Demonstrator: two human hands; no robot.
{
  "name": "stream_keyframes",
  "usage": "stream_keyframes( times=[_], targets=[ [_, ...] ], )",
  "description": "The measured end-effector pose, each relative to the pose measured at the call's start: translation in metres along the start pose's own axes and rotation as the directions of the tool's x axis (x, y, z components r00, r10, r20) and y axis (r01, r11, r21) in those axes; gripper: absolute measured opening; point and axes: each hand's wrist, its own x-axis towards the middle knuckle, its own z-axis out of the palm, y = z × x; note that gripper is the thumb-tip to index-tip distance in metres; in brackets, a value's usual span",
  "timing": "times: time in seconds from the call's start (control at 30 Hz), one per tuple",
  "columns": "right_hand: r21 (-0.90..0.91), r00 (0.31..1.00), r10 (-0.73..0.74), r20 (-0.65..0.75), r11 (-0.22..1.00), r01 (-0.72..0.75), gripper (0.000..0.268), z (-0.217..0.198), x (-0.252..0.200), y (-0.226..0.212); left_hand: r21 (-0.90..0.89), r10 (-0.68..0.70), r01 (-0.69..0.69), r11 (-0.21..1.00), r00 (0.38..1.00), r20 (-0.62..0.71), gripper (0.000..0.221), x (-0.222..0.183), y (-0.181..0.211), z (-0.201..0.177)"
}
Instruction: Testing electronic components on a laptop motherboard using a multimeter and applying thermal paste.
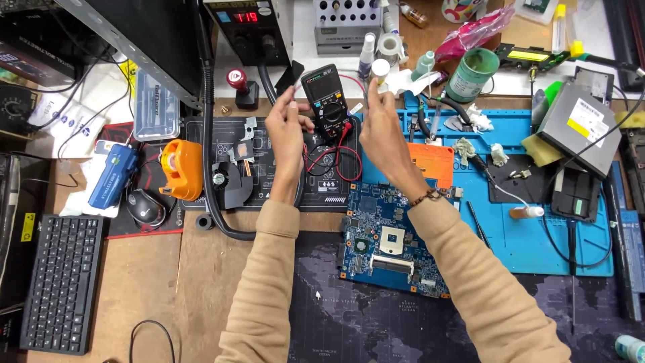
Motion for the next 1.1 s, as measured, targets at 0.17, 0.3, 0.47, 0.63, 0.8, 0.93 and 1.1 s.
stream_keyframes(
  times=[0.17,0.3,0.47,0.63,0.8,0.93,1.1],
  targets=[
    [0.031,0.999,0.043,0.029,0.999,-0.044,0.061,0.004,-0.006,0.008,0.472,0.090,-0.165,0.866,0.980,0.176,0.040,-0.005,-0.028,-0.008],
    [0.089,0.999,0.016,0.043,0.996,-0.019,0.065,-0.005,-0.007,0.013,0.625,0.127,-0.296,0.722,0.945,0.301,0.050,-0.041,0.011,-0.009],
    [0.053,0.996,-0.027,0.089,0.998,0.023,0.060,-0.028,-0.031,-0.006,0.618,0.082,-0.236,0.750,0.960,0.267,0.047,-0.096,0.050,-0.005],
    [0.031,0.986,-0.029,0.165,0.999,0.024,0.049,-0.047,-0.068,-0.010,0.520,-0.049,-0.085,0.850,0.970,0.240,0.051,-0.127,0.043,0.003],
    [0.046,0.990,-0.017,0.141,0.999,0.011,0.040,-0.065,-0.122,-0.018,0.351,0.024,-0.164,0.922,0.928,0.372,0.057,-0.125,0.020,0.005],
    [0.011,0.994,0.008,0.110,1.000,-0.009,0.036,-0.073,-0.162,-0.026,0.318,-0.004,-0.118,0.941,0.933,0.359,0.058,-0.127,0.032,0.004],
    [-0.202,0.996,-0.042,0.083,0.978,0.058,0.029,-0.076,-0.210,-0.020,0.442,0.112,-0.258,0.859,0.937,0.331,0.046,-0.151,0.043,-0.003]
  ],
)
